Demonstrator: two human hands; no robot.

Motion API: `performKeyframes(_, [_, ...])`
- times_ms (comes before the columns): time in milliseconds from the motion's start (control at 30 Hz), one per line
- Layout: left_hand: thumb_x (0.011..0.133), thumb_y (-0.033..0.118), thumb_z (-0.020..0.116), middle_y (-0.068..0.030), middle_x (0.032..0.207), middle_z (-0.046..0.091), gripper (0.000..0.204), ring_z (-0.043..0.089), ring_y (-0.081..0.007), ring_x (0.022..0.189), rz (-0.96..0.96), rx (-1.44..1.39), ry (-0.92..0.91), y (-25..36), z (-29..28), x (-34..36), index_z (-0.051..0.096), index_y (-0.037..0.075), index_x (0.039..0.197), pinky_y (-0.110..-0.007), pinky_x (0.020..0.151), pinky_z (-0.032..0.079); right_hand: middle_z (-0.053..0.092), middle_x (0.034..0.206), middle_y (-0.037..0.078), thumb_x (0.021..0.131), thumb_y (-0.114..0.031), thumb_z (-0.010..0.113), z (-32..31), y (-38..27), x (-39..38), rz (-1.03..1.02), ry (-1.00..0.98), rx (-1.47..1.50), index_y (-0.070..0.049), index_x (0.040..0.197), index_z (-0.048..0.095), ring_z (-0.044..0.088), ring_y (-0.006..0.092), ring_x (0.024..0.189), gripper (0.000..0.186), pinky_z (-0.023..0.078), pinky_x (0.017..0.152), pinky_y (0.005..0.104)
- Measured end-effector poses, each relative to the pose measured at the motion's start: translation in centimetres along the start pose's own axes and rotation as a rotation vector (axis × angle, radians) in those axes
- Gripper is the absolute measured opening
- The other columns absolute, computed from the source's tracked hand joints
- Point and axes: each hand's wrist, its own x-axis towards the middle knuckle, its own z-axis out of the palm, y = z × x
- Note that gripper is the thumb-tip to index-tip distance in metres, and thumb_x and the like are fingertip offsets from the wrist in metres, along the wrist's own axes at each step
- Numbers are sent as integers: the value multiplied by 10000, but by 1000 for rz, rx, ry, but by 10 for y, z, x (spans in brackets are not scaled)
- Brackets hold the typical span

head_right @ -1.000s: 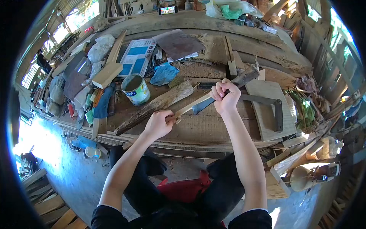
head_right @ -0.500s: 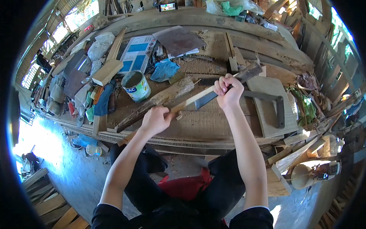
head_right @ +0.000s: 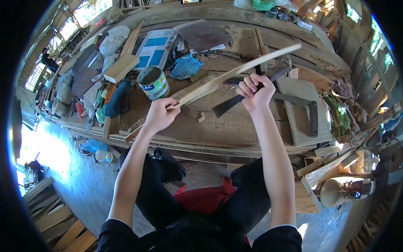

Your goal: Carving a piece of wood using a chisel and a mallet in a workshop setting.

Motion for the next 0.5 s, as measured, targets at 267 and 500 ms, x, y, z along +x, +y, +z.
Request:
performKeyframes(267, [840,121,688,-41,611,536,201,426,-50,550,142,-198,92,14,1,-6,569,-32,786,-268,486,358,484,656,12,871,-319,555,29,34,-8,38,-4,-258,-109,855,498,249,82,387,218,192,416,253])
performKeyframes(500, [857,229,683,-69,599,549,273,509,-235,461,413,121,225,28,1,-10,534,28,748,-327,448,403,600,909,50,887,-407,537,36,8,-2,-250,-149,-108,-114,1019,545,292,73,396,321,230,445,233])
